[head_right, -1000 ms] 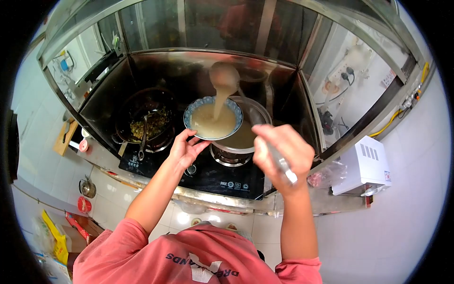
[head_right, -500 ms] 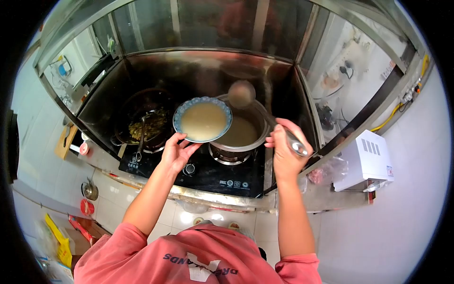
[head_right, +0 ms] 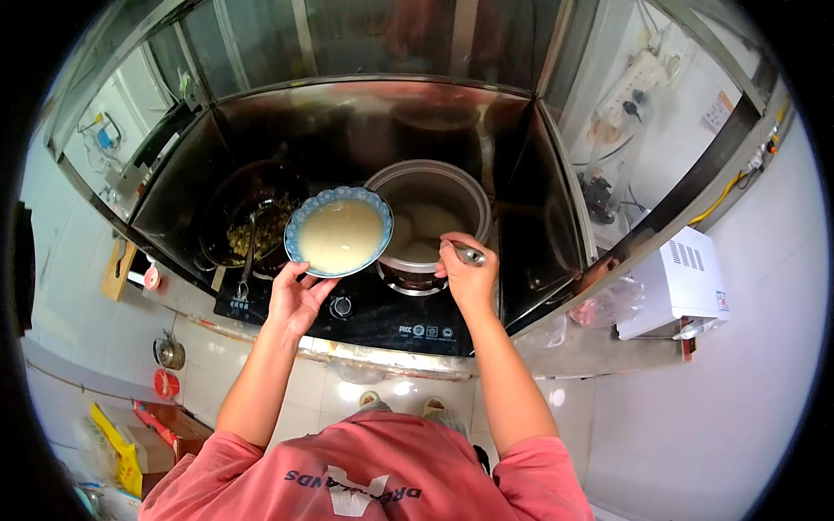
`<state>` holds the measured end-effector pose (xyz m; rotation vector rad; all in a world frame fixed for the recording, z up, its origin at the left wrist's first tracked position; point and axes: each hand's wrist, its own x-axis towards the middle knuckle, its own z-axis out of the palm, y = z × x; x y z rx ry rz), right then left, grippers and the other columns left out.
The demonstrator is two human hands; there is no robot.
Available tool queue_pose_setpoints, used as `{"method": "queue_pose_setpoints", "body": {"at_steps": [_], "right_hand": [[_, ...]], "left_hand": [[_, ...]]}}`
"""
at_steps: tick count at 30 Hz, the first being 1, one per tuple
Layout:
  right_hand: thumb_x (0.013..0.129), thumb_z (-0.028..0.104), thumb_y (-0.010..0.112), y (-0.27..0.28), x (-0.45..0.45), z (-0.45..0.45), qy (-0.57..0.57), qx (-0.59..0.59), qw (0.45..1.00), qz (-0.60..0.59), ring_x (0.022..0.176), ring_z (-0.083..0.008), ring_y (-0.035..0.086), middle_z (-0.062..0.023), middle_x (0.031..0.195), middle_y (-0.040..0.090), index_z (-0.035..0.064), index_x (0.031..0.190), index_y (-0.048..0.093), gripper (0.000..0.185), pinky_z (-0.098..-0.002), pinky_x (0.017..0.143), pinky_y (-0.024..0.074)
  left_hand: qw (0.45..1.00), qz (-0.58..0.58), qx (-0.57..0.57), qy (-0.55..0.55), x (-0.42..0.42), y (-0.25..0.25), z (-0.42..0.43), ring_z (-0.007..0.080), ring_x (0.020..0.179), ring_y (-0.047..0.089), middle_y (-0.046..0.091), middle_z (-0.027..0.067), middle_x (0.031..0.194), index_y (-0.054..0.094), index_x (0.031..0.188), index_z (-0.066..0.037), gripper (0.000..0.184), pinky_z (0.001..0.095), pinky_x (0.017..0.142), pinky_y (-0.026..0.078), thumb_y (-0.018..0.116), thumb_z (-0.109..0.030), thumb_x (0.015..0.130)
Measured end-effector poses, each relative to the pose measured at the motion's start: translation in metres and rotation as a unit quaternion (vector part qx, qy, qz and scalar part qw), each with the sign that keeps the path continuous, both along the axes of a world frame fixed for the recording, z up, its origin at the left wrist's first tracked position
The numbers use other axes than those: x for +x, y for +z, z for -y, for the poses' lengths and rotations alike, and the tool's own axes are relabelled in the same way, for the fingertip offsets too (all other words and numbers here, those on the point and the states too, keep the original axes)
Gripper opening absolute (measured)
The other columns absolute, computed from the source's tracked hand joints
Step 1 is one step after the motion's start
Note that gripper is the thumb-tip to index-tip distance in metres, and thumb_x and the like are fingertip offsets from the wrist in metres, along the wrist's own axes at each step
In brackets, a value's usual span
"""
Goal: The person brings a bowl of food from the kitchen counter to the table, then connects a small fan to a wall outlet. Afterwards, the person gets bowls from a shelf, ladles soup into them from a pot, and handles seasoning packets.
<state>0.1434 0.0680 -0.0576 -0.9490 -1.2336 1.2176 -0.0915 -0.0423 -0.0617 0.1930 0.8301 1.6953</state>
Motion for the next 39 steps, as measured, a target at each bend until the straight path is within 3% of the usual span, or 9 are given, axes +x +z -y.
{"method": "queue_pose_setpoints", "body": {"at_steps": [8, 20, 23, 26, 30, 39], "right_hand": [[0.079, 0.007, 0.058, 0.02, 0.01, 0.011, -0.122, -0.047, 0.99, -0.059, 0.044, -0.0153, 0.056, -0.0115, 0.059, 0.058, -0.0076, 0.085, 0.06, 0.016, -0.024, 0.039, 0.0478], [0.081, 0.012, 0.056, 0.118, 0.007, 0.013, -0.186, 0.11, 0.975, -0.05, 0.045, -0.014, 0.055, -0.0112, 0.06, 0.059, -0.0065, 0.088, 0.062, 0.02, -0.0224, 0.04, 0.0459], [0.08, 0.01, 0.057, 0.143, 0.006, 0.018, -0.187, 0.13, 0.972, -0.066, 0.044, -0.0155, 0.055, -0.0123, 0.058, 0.058, -0.008, 0.087, 0.062, 0.02, -0.0243, 0.04, 0.0472], [0.08, 0.01, 0.057, 0.159, 0.004, 0.025, -0.182, 0.136, 0.972, -0.061, 0.043, -0.0153, 0.055, -0.0125, 0.058, 0.058, -0.008, 0.087, 0.062, 0.02, -0.0238, 0.039, 0.0468], [0.081, 0.01, 0.057, 0.162, -0.001, 0.035, -0.149, 0.13, 0.979, -0.056, 0.043, -0.0145, 0.055, -0.0122, 0.057, 0.058, -0.0078, 0.086, 0.062, 0.019, -0.0231, 0.04, 0.0468], [0.083, 0.011, 0.06, 0.153, -0.005, 0.055, -0.074, 0.168, 0.982, -0.031, 0.052, -0.0139, 0.057, -0.0102, 0.066, 0.059, -0.0044, 0.092, 0.061, 0.018, -0.0247, 0.047, 0.0498]], "left_hand": [[1.0, -0.001, 0.004, 0.005, -0.001, -0.002, 0.001, 0.0316, 0.097, 0.055, 0.053, 0.015, 0.108, 0.052, 0.099, -0.004, 0.026, 0.0411, 0.091, 0.045, 0.058, -0.013, 0.076], [1.0, 0.011, 0.013, -0.014, 0.0, 0.003, -0.004, 0.0322, 0.101, 0.054, 0.052, 0.017, 0.109, 0.05, 0.103, -0.002, 0.03, 0.0422, 0.091, 0.046, 0.058, -0.012, 0.076], [0.998, 0.051, 0.036, -0.021, 0.003, 0.005, -0.011, 0.036, 0.109, 0.047, 0.042, 0.0224, 0.116, 0.045, 0.11, 0.003, 0.04, 0.0475, 0.097, 0.042, 0.059, -0.008, 0.074], [0.998, 0.049, 0.031, -0.025, 0.007, 0.007, -0.021, 0.034, 0.105, 0.05, 0.047, 0.0199, 0.11, 0.049, 0.103, 0.002, 0.034, 0.0452, 0.096, 0.043, 0.06, -0.011, 0.073], [0.996, 0.08, 0.026, -0.028, 0.013, 0.014, -0.031, 0.0375, 0.104, 0.051, 0.046, 0.0206, 0.112, 0.047, 0.107, 0.003, 0.039, 0.0462, 0.095, 0.044, 0.06, -0.01, 0.073], [0.996, 0.084, 0.02, -0.019, 0.014, 0.008, -0.042, 0.0366, 0.099, 0.052, 0.05, 0.0187, 0.106, 0.046, 0.104, 0.001, 0.034, 0.0475, 0.093, 0.045, 0.058, -0.008, 0.074]]}}
